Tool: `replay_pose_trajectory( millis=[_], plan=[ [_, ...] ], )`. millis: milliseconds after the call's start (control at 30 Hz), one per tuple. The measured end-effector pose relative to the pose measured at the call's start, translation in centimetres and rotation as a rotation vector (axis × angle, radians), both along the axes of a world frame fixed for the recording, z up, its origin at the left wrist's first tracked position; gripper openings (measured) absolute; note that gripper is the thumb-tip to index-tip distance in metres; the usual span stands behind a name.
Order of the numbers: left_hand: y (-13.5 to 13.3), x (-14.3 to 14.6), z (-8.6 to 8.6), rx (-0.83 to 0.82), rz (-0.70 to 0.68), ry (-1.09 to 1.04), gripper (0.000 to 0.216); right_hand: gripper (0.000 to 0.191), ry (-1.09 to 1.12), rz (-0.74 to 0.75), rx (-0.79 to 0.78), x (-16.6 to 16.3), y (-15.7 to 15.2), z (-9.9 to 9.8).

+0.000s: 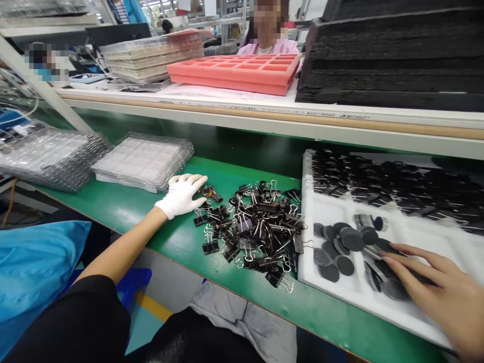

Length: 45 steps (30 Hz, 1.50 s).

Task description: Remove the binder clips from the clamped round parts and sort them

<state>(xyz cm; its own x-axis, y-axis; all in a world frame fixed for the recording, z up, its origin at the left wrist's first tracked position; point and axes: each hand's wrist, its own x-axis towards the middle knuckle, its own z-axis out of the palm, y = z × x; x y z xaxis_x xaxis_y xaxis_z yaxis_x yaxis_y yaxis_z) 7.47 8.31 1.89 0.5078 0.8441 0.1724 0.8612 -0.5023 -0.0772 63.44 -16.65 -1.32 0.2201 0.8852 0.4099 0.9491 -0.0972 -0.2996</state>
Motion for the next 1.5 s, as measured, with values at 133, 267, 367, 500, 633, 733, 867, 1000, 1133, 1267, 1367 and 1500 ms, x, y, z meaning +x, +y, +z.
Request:
replay_pose_trajectory(
  millis=[133, 267, 367, 500, 633, 733, 867, 1000, 1133, 1267, 1367, 1500],
  plan=[
    [3.5, 1.3, 1.7, -0.195, -0.158, 0.16, 0.059, 0.018, 0.032, -0.017, 0.0, -1.2, -0.2, 2.1],
    [6.5, 2.2, 3.0, -0.244, -0.257, 0.233, 0.059, 0.013, 0.21, -0.052, -0.104, -1.3, -1.0, 3.3],
    [7.3, 3.0, 4.8, -0.107, -0.274, 0.176, 0.055, 0.01, 0.28, -0.105, -0.035, -1.4, -1.2, 3.9],
    [5.0, 6.7, 8.1, 0.178, -0.29, -0.104, 0.055, 0.031, 0.452, -0.273, 0.189, -3.5, 0.6, 5.5],
    [-0.9, 12.7, 10.4, 0.201, -0.569, -0.213, 0.043, 0.049, 0.913, -0.049, 0.263, -9.0, 4.8, 8.8],
    [-4.1, 15.6, 10.8, 0.254, -0.653, -0.212, 0.04, 0.03, 0.875, 0.341, 0.197, -14.1, 7.5, 11.4],
    [-4.6, 15.6, 10.6, 0.257, -0.655, -0.231, 0.035, 0.017, 0.365, 0.679, 0.326, -18.9, 9.8, 12.6],
    [-3.6, 14.0, 11.1, 0.268, -0.593, -0.159, 0.031, 0.022, 0.11, 0.779, 0.377, -20.9, 11.8, 12.4],
    [-3.3, 13.6, 11.6, 0.242, -0.573, -0.158, 0.033, 0.016, 0.384, 0.714, 0.207, -22.0, 13.1, 13.0],
    [-3.3, 13.8, 12.2, 0.208, -0.603, -0.212, 0.038, 0.036, 0.953, 0.527, -0.103, -22.7, 14.3, 13.8],
    [-2.4, 12.8, 13.0, 0.083, -0.623, -0.261, 0.046, 0.041, 1.153, 0.539, -0.304, -22.3, 14.9, 14.0],
    [1.0, 10.0, 13.7, -0.173, -0.35, -0.264, 0.049, 0.036, 1.189, 0.39, -0.045, -20.5, 14.6, 13.9]
  ],
)
